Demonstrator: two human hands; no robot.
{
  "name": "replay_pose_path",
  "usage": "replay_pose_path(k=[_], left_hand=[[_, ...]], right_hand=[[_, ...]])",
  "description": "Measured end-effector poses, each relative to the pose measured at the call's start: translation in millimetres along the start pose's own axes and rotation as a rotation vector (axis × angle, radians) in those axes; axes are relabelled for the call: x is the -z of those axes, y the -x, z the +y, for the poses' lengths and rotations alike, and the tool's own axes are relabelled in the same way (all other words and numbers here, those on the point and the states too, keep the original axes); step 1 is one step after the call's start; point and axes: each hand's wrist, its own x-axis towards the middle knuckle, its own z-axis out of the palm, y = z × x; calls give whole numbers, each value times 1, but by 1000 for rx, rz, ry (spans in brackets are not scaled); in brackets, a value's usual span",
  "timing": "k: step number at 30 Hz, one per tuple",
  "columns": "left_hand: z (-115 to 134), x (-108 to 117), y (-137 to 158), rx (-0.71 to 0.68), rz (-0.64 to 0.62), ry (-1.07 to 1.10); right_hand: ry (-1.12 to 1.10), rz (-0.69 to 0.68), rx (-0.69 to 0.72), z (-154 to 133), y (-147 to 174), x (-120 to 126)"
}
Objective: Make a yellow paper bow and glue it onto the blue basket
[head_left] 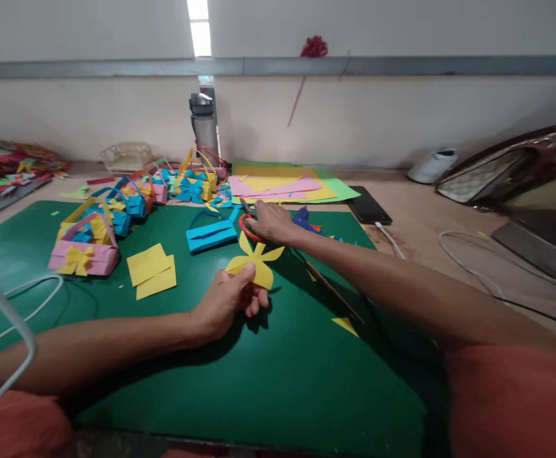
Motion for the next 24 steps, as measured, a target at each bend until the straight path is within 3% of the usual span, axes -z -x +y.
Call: replay_pose_path(k=[3, 6, 8, 9, 12, 15, 17, 21, 24], left_hand=[[2, 1, -1, 39, -11, 43], [2, 2, -1, 56, -27, 66], [2, 1, 0, 64, -43, 75], [1, -1, 1, 70, -54, 74], [-1, -6, 6, 103, -118, 28], [1, -8, 19, 83, -231, -188], [4, -5, 30, -101, -299, -473], [8, 8, 40, -833, -485, -976], [5, 18, 32, -1128, -414, -1236]], right_hand=[[-77, 62, 57, 3, 14, 17], [-266, 32, 66, 13, 47, 28], [-671, -54, 5, 20, 74, 26], [-772, -61, -4, 22, 87, 24], [-951, -71, -45, 25, 118, 13], [-1011, -29, -87, 26, 129, 9], [-992, -21, -109, 29, 129, 12], [-787, -148, -97, 34, 127, 15], [-624, -230, -55, 34, 126, 9]])
